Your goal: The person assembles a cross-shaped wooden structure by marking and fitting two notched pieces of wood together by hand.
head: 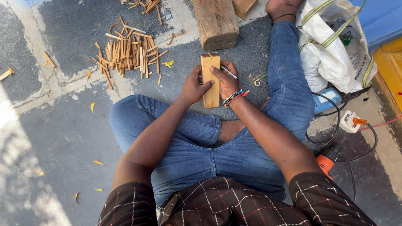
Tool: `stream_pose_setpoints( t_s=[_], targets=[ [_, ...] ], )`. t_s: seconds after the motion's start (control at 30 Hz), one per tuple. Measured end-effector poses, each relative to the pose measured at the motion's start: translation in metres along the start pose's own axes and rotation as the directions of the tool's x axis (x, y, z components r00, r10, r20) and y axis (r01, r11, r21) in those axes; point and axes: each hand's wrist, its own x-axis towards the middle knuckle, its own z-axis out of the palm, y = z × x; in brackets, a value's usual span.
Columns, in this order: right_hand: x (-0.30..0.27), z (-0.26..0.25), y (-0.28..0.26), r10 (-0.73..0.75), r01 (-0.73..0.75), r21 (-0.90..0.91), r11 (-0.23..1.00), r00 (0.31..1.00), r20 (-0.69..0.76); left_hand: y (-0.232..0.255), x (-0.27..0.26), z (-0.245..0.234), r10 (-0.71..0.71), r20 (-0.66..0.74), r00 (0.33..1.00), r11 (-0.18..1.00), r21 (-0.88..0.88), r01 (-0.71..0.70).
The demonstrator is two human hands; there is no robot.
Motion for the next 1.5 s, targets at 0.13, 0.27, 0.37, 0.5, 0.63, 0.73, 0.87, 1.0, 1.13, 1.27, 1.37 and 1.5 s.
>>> stream_pose_setpoints(
  t_s=[0.13, 0.27, 0.37, 0.5, 0.63, 0.73, 0.87, 1.0, 1.13, 1.27, 1.37, 1.5],
  targets=[
    [0.000, 0.003, -0.003, 0.010, -0.010, 0.003, 1.000, 1.000, -0.003, 0.004, 0.002, -0.004, 0.017, 0.027, 0.999, 1.000, -0.016, -0.017],
    [-0.002, 0.005, -0.010, 0.026, -0.025, -0.007, 1.000, 0.999, 0.027, 0.006, 0.003, -0.005, 0.011, 0.044, 0.999, 0.999, -0.032, -0.010],
    [-0.001, 0.005, -0.014, 0.082, -0.083, 0.011, 0.996, 0.995, 0.049, 0.007, 0.003, -0.006, -0.016, 0.036, 0.999, 1.000, 0.013, 0.015],
    [0.001, 0.002, -0.012, 0.074, -0.075, 0.007, 0.997, 0.996, 0.047, 0.006, 0.002, -0.006, 0.004, 0.041, 0.999, 1.000, -0.008, -0.004],
    [0.003, -0.003, -0.005, 0.045, -0.045, -0.005, 0.999, 0.998, 0.032, 0.001, 0.002, -0.005, -0.002, 0.044, 0.999, 1.000, 0.014, 0.001],
    [0.004, -0.005, 0.000, 0.051, -0.051, -0.016, 0.999, 0.999, 0.004, -0.004, 0.003, -0.004, 0.022, 0.034, 0.999, 1.000, 0.009, -0.022],
    [0.006, -0.007, 0.007, 0.071, -0.071, -0.004, 0.997, 0.997, -0.037, -0.011, 0.003, -0.003, -0.027, 0.028, 0.999, 1.000, 0.011, 0.026],
    [0.008, -0.011, 0.014, 0.085, -0.085, 0.004, 0.996, 0.994, -0.062, -0.019, 0.005, -0.002, -0.018, -0.001, 1.000, 0.998, 0.057, 0.018],
    [0.011, -0.014, 0.023, 0.075, -0.072, 0.045, 0.996, 0.994, -0.077, -0.024, 0.007, -0.002, 0.016, 0.000, 1.000, 0.998, 0.053, -0.016],
    [0.010, -0.020, 0.025, 0.085, -0.085, 0.005, 0.996, 0.988, -0.131, -0.026, 0.004, 0.002, -0.029, 0.002, 1.000, 0.998, 0.056, 0.029],
    [0.012, -0.019, 0.027, 0.146, -0.144, 0.027, 0.989, 0.976, -0.162, -0.023, 0.002, 0.001, -0.056, 0.007, 0.998, 0.998, 0.027, 0.056],
    [0.011, -0.019, 0.025, 0.126, -0.124, 0.023, 0.992, 0.979, -0.159, -0.015, 0.002, 0.002, -0.096, 0.018, 0.995, 0.995, 0.030, 0.096]
  ],
)
